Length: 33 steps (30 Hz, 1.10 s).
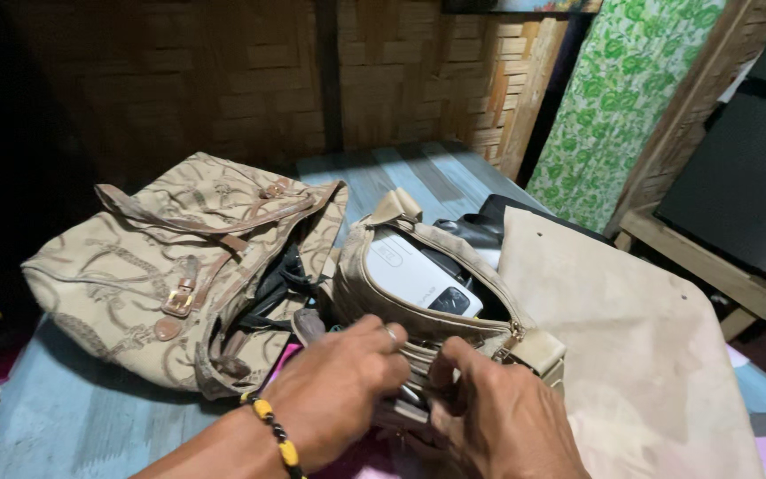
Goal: The person packs a beige crossbody bag on a bed, placing a small white item and a cloth pouch inside and zipping its compartments. They then move items between the crossbody bag, a black bag, and a larger patterned handbag, arranging pouches and belongings inside and adjusting the bag openings.
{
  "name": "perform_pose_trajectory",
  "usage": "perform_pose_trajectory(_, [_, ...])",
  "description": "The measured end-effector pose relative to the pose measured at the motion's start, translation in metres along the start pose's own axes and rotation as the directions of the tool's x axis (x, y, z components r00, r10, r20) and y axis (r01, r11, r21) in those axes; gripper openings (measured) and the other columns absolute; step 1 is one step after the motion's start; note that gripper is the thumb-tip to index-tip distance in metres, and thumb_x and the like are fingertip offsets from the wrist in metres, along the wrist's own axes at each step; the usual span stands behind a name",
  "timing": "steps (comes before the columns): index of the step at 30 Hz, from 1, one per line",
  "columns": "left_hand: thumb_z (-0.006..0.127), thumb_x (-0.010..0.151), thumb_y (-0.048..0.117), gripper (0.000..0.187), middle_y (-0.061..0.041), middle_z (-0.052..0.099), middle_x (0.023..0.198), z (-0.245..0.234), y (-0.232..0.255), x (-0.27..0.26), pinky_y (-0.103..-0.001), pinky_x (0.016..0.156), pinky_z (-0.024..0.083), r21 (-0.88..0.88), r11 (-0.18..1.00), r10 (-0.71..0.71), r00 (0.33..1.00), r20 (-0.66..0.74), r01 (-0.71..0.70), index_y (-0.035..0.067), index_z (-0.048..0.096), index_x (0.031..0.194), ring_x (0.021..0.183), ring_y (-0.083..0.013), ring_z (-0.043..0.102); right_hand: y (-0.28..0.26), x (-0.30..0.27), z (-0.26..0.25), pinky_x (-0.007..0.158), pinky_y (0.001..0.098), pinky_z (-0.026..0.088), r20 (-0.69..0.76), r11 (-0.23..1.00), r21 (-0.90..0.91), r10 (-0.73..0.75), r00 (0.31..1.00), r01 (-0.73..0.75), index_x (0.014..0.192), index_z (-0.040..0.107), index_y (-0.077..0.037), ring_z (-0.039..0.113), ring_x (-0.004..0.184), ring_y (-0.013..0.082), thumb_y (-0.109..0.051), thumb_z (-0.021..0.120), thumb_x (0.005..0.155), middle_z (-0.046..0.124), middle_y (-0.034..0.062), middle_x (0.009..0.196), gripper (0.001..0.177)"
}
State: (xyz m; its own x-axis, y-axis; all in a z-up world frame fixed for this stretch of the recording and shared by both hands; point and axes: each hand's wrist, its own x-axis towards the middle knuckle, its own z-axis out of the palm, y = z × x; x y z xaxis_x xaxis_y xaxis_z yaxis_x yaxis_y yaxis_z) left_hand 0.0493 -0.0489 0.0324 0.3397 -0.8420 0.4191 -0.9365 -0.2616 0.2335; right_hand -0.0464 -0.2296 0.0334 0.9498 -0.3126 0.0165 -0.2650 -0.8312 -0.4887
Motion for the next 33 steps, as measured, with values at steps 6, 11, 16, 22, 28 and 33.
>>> perform_pose_trajectory(6, [0.061,0.075,0.002,0.017,-0.013,0.070,0.109,0.026,0.000,0.005,-0.046,0.088,0.053,0.078,0.996,0.017,0.975,0.220,-0.035,0.001,0.074,0.087,0.112,-0.0373,0.058,0.008,0.000,0.001,0.063,0.0349,0.058,0.008,0.976,0.197,-0.101,0.995,0.097,0.099,0.064,-0.015,0.078,0.062,0.0208,-0.021,0.077,0.082,0.074,0.0065,0.064,0.022])
perform_pose_trajectory(11, [0.060,0.075,0.003,0.020,-0.011,0.071,0.100,0.032,-0.012,-0.003,-0.045,0.088,0.053,-0.045,0.999,0.028,0.989,0.144,-0.022,0.005,0.074,0.090,0.108,-0.0339,0.063,0.009,0.005,0.004,0.059,0.0349,0.059,-0.074,0.950,0.230,-0.200,0.977,0.211,0.095,0.066,-0.012,0.077,0.057,0.0222,-0.012,0.077,0.075,0.072,0.0096,0.060,0.022])
perform_pose_trajectory(16, [0.062,0.080,0.008,0.012,-0.012,0.070,0.095,0.051,-0.010,0.003,-0.045,0.085,0.051,0.019,1.000,-0.015,0.984,0.178,0.012,0.004,0.073,0.085,0.105,-0.0354,0.060,0.008,0.008,0.005,0.059,0.0337,0.059,-0.090,0.961,0.206,-0.170,0.981,0.185,0.094,0.067,-0.012,0.077,0.058,0.0194,-0.012,0.078,0.074,0.072,0.0091,0.059,0.023])
perform_pose_trajectory(22, [0.062,0.083,0.011,0.015,-0.016,0.070,0.098,0.050,-0.024,-0.008,-0.053,0.102,0.041,-0.040,0.999,-0.014,0.962,0.273,0.026,0.001,0.072,0.086,0.110,-0.0371,0.063,0.034,0.014,0.000,0.062,0.0319,0.057,0.152,0.935,0.340,-0.160,0.975,0.100,0.098,0.069,-0.011,0.072,0.064,0.0148,-0.015,0.081,0.079,0.072,0.0052,0.064,0.022])
perform_pose_trajectory(28, [0.065,0.077,0.016,0.019,-0.022,0.070,0.106,0.032,-0.011,-0.002,-0.054,0.106,0.043,0.133,0.979,0.156,0.988,0.002,-0.154,0.006,0.070,0.092,0.111,-0.0414,0.067,0.130,0.014,-0.025,0.088,0.0315,0.058,0.404,0.875,0.475,-0.311,0.860,0.093,0.107,0.078,-0.010,0.074,0.096,0.0119,-0.012,0.077,0.086,0.080,-0.0009,0.099,0.021])
perform_pose_trajectory(33, [0.071,0.066,0.011,0.030,-0.012,0.067,0.099,-0.009,0.045,0.049,-0.041,0.083,0.052,-0.024,0.999,0.024,0.998,-0.063,-0.026,0.005,0.070,0.095,0.102,-0.0304,0.059,0.213,0.051,-0.065,0.095,0.0364,0.061,0.191,0.969,0.112,0.195,0.962,-0.219,0.116,0.077,-0.015,0.075,0.099,0.0205,-0.019,0.078,0.080,0.077,0.0060,0.106,0.036])
